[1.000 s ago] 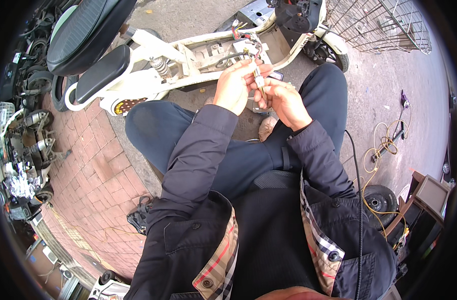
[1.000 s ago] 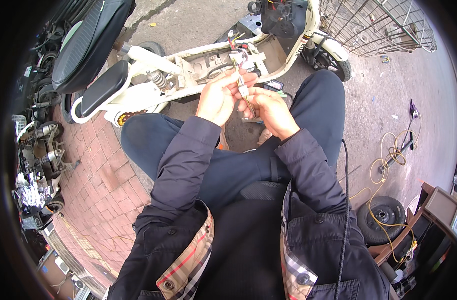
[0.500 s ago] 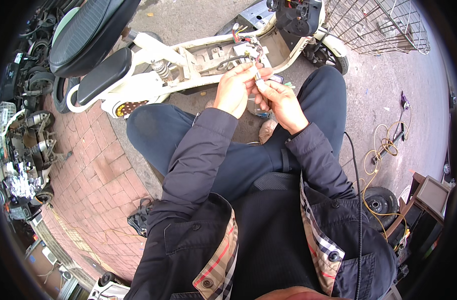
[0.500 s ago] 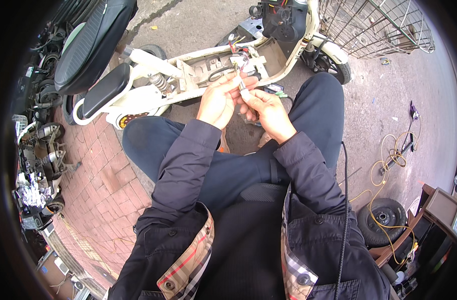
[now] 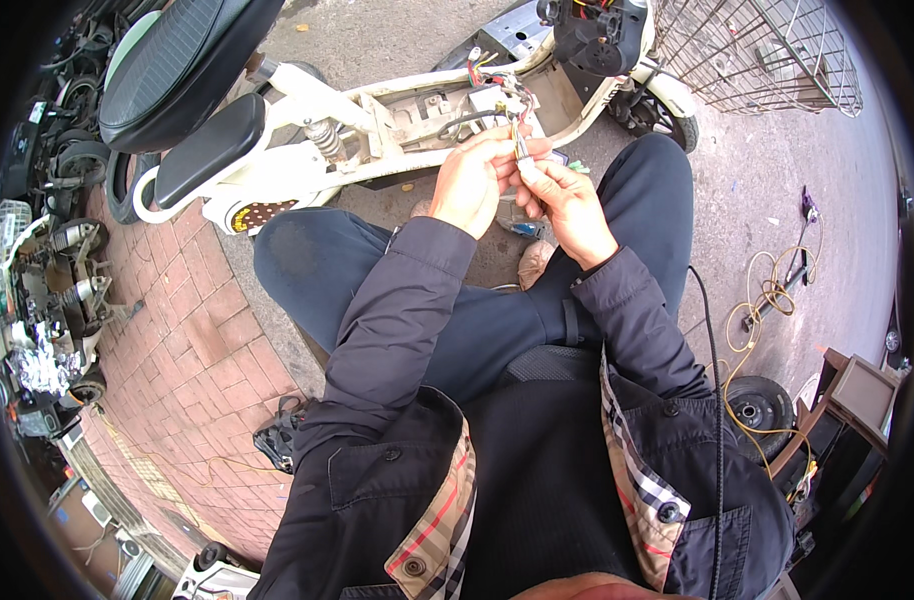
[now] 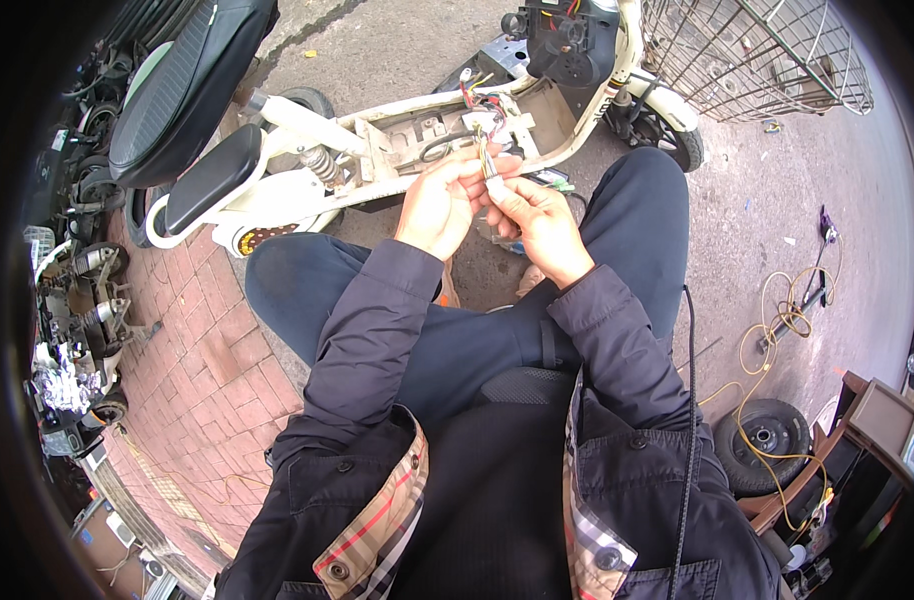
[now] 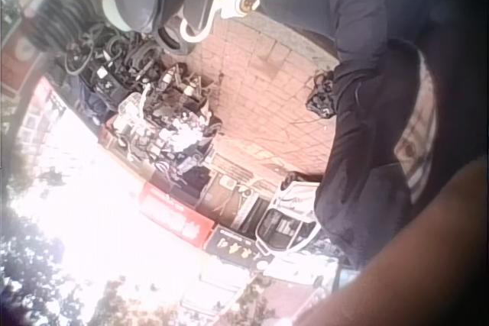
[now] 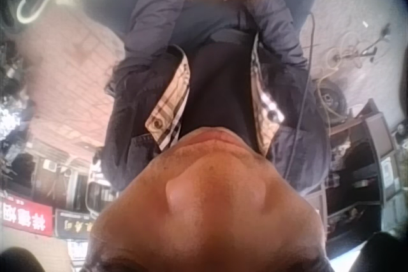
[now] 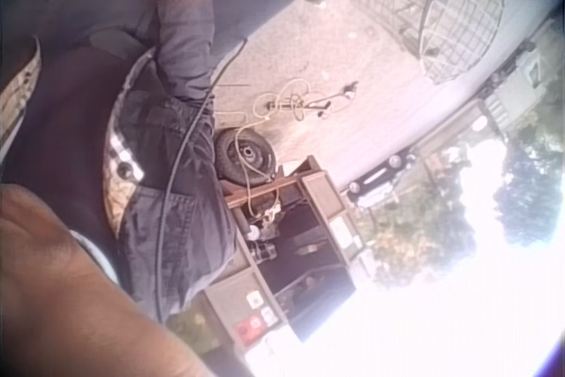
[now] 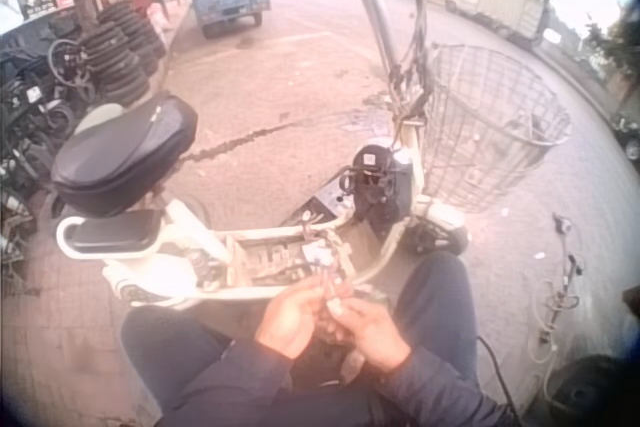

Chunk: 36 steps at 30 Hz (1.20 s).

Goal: The person sits on the ground and works on the exposed wiring of a white electric scooter. They strip wire ends, twist conductors together, and connect them to a small white connector, then route the wires toward the handlebar area.

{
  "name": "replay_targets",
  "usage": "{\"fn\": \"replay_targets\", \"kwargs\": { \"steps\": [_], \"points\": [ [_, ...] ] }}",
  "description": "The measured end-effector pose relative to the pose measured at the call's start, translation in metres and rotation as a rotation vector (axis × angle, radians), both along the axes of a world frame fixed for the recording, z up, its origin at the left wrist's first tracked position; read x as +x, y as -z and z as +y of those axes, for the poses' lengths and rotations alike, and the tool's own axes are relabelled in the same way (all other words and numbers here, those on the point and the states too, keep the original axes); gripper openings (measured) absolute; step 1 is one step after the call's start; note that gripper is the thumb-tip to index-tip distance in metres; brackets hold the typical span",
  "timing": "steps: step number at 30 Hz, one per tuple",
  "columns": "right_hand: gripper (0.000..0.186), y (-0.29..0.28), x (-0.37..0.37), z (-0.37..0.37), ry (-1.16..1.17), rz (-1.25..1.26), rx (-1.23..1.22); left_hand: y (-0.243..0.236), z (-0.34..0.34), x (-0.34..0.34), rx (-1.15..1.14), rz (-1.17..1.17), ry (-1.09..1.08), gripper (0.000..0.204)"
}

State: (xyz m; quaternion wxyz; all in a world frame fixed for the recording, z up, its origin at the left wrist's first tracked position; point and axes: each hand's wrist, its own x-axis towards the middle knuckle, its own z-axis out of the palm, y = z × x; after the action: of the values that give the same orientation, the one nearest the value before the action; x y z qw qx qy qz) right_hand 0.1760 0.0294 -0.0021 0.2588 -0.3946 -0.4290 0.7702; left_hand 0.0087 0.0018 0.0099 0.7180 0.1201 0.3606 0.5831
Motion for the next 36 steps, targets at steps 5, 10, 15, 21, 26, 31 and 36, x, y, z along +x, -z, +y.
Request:
{"fn": "replay_targets", "kwargs": {
  "steps": [5,10,15,21,26,31,36],
  "points": [
    [0.021,-0.0007,0.0002,-0.0005,-0.010,0.007,0.022,-0.0031,0.0001,0.0044,-0.021,0.047,-0.010,0.041],
    [0.021,-0.0008,-0.0005,-0.0014,-0.003,0.011,0.027,-0.0036,-0.0016,0.0029,-0.031,0.063,0.035,0.039],
    [0.021,-0.0014,-0.0002,-0.0026,0.009,0.015,0.032,-0.0040,-0.0029,0.0030,-0.031,0.093,0.052,0.037],
    [0.020,-0.0034,-0.0002,-0.0022,0.009,0.008,0.030,-0.0037,-0.0029,0.0042,-0.016,0.111,0.046,0.037],
    [0.021,-0.0042,-0.0004,-0.0028,0.007,0.007,0.017,-0.0003,-0.0018,0.0026,-0.028,0.053,0.024,0.039],
    [0.021,-0.0047,-0.0008,-0.0021,0.002,0.007,0.018,0.0006,-0.0008,0.0017,-0.032,0.027,0.028,0.041],
    [0.022,-0.0062,-0.0007,-0.0025,0.002,0.008,0.023,-0.0017,-0.0014,0.0043,-0.016,0.088,0.005,0.038]
  ]
}}
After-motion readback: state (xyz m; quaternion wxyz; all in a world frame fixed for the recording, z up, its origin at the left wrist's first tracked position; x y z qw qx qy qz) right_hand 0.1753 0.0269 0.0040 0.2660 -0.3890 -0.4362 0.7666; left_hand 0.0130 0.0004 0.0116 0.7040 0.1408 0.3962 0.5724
